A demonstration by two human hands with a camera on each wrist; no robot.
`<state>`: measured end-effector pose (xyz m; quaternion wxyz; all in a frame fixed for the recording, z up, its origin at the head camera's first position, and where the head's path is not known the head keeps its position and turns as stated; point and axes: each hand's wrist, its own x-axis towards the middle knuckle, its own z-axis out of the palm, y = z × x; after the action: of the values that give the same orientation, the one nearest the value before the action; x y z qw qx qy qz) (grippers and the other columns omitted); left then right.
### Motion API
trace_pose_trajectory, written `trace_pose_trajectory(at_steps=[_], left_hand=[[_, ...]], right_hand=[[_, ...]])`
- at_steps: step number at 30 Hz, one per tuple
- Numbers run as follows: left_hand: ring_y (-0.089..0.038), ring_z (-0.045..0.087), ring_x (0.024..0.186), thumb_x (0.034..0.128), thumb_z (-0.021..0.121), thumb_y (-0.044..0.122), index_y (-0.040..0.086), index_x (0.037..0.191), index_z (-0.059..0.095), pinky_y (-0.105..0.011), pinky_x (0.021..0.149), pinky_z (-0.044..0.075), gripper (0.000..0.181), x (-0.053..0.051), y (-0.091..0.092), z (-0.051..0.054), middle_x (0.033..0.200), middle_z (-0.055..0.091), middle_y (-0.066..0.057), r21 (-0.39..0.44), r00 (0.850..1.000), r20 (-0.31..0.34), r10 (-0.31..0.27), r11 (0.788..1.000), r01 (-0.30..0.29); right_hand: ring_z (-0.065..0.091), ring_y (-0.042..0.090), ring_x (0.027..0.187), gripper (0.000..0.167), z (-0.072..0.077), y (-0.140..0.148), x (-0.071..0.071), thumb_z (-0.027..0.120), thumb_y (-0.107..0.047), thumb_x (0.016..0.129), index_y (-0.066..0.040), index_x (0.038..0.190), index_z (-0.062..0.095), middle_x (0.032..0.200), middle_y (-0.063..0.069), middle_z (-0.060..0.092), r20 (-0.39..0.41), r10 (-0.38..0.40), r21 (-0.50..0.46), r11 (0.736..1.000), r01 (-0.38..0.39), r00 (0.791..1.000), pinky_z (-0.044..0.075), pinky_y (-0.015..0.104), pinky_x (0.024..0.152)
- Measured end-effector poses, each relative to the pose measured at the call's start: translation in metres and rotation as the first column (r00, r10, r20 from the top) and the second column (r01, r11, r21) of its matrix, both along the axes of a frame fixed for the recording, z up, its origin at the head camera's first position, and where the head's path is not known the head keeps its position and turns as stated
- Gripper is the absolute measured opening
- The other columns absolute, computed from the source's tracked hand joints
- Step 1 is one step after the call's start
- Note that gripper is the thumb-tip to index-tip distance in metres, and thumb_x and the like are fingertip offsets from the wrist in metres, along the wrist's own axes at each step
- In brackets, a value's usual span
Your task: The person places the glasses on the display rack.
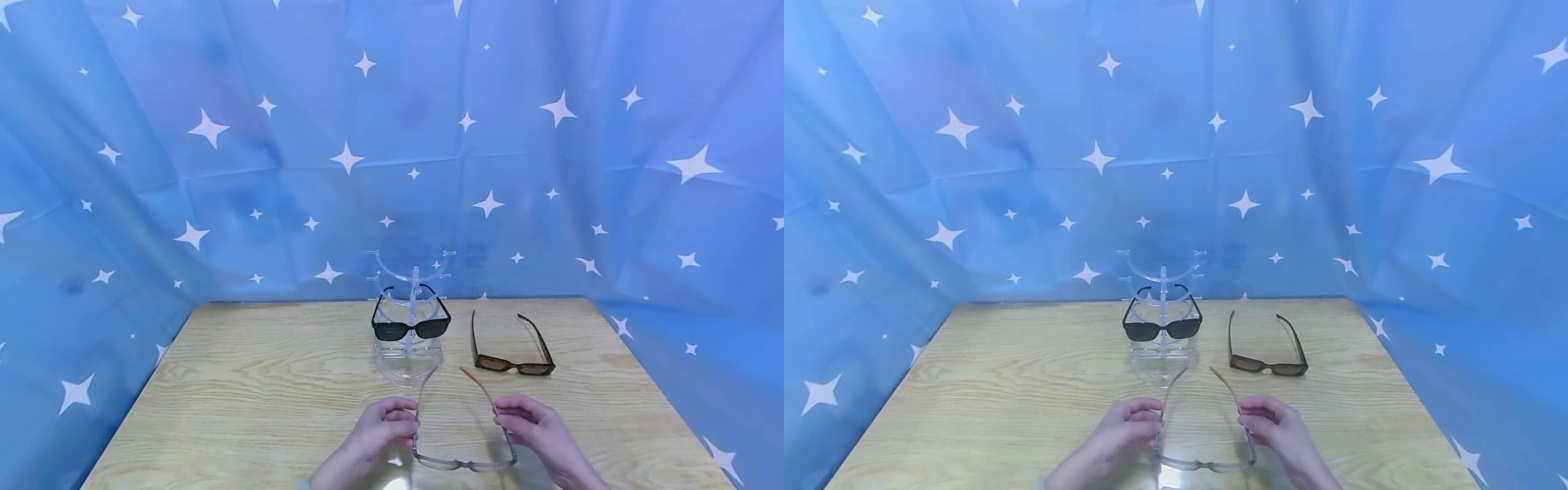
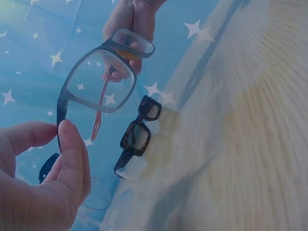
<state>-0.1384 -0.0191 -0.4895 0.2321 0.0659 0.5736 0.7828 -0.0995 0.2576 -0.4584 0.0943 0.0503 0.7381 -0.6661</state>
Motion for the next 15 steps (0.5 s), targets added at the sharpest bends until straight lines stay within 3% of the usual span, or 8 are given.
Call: trace_pose_trajectory(at_steps=[9,15], left_hand=[[-0.009,0.06,0.069,0.0776,0.063,-0.004,-0.017,0.115,0.052,-0.021,0.062,0.054,0.041,0.0,-0.023,0.009,0.082,0.063,0.0,-0.03,1.0,-0.003,0.017,0.999,-0.017],[-0.01,0.06,0.074,0.0787,0.064,-0.002,-0.016,0.115,0.052,-0.021,0.065,0.054,0.04,0.002,-0.036,0.018,0.086,0.063,-0.001,-0.021,1.0,-0.011,0.029,0.999,-0.029]], right_hand=[[0.061,0.012,0.088,0.038,0.013,-0.022,-0.009,0.065,-0.01,0.085,0.009,0.115,0.054,0.1,0.005,0.063,-0.02,0.004,0.023,1.0,-0.004,1.0,0.053,0.028,0.073],[0.061,0.012,0.087,0.039,0.02,-0.03,-0.016,0.065,-0.008,0.086,0.01,0.118,0.052,0.099,0.004,0.062,-0.05,0.04,-0.022,0.999,-0.041,0.998,0.054,0.027,0.071]])
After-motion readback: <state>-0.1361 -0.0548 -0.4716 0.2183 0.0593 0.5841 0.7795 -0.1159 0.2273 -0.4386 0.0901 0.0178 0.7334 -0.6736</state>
